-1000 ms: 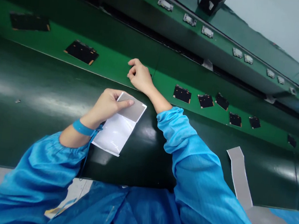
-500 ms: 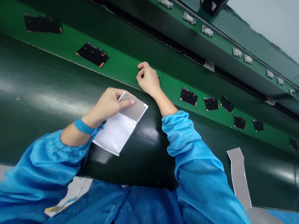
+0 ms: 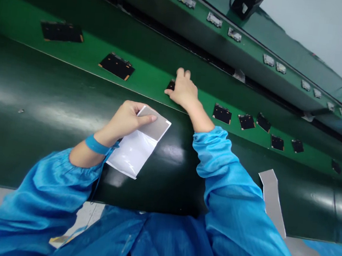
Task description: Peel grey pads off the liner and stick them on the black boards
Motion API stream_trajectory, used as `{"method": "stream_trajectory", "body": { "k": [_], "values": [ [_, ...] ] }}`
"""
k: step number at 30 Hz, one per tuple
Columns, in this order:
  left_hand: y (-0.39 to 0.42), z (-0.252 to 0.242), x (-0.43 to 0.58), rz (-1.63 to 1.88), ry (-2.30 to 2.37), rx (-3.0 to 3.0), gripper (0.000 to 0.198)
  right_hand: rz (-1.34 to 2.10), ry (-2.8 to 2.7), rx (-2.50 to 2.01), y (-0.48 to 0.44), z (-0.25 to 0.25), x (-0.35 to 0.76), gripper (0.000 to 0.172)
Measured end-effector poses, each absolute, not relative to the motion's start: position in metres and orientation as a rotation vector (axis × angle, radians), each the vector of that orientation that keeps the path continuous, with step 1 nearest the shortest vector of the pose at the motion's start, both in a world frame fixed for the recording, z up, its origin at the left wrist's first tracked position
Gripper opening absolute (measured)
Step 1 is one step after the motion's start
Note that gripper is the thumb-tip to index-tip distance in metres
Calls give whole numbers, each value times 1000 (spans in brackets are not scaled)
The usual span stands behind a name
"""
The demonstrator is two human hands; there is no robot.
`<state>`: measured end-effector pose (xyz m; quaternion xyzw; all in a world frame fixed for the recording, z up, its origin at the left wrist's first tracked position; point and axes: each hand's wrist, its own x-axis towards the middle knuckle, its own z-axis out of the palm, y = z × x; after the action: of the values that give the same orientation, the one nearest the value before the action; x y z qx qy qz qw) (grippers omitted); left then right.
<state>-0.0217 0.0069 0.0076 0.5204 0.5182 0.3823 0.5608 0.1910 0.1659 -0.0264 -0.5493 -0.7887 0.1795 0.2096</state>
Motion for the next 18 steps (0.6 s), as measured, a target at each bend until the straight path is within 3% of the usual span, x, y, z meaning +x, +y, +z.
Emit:
{"method": "stream_trajectory", "body": {
  "k": [8,15,18],
  "values": [
    [6,2,-20,779,1111,1255,29,1101,-2100,-1248,196,9,81,16],
    [6,3,-24,687,1096,1272,22,1328,-2083,-1318,196,2,-5,4],
    [5,3,-23,682,1100,1291,19,1357,-2081,-1321,202,-4,-4,10]
  ]
}}
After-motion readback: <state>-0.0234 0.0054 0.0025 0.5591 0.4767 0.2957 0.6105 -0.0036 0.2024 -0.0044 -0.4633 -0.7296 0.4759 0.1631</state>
